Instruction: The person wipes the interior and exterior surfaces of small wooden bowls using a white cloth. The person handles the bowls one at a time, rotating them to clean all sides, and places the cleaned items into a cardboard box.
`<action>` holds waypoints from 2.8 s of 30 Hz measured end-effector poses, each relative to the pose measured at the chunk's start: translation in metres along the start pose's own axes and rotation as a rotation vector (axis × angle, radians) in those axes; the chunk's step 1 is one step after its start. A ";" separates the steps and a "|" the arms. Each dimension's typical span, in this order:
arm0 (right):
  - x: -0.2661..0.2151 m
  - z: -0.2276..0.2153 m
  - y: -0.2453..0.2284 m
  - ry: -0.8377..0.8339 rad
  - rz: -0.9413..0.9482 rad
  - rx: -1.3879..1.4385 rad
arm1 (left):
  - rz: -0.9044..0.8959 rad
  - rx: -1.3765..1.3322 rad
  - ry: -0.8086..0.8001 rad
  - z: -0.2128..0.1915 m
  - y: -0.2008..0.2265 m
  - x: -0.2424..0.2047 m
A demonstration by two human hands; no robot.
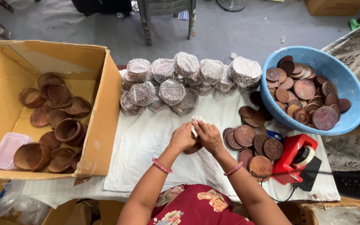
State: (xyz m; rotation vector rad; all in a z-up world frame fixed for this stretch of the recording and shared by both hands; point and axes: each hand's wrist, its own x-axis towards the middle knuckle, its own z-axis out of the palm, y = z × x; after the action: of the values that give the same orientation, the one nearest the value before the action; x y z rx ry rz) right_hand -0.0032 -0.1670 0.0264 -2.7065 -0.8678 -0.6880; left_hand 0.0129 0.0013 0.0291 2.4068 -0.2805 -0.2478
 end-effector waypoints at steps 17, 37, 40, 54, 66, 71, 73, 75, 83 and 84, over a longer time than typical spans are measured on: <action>-0.036 0.037 0.002 0.097 0.288 0.097 | 0.049 0.034 0.096 0.032 -0.004 -0.005; -0.048 0.052 -0.014 -0.306 1.149 0.690 | -0.468 -0.368 0.288 0.053 -0.078 0.006; -0.045 0.044 -0.007 -0.368 1.111 0.536 | -0.536 -0.674 0.300 0.054 -0.090 -0.003; -0.010 0.051 -0.027 -0.804 0.028 0.245 | -0.474 -1.132 0.188 0.144 -0.187 0.037; -0.006 0.061 -0.019 -0.559 0.158 -0.064 | -0.494 -0.830 0.226 0.065 -0.090 -0.003; -0.017 0.110 -0.024 -0.642 0.208 -0.096 | -0.503 -0.730 0.258 0.076 -0.097 -0.002; -0.011 0.107 -0.022 -0.719 0.231 -0.086 | -0.516 -0.708 0.245 0.076 -0.097 0.000; 0.004 0.087 -0.025 -0.906 0.369 0.083 | -0.484 -0.758 0.253 0.075 -0.097 -0.003; 0.006 0.075 -0.022 -0.425 0.453 0.424 | -0.548 -0.746 0.212 0.071 -0.098 0.000; -0.005 0.091 -0.025 -0.330 0.304 0.509 | -0.533 -0.768 0.222 0.071 -0.098 -0.002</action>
State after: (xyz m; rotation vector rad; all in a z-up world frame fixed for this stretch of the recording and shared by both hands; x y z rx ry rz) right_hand 0.0121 -0.1186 -0.0533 -2.4250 -0.5711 0.0480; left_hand 0.0066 0.0302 -0.0884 1.6735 0.4886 -0.2608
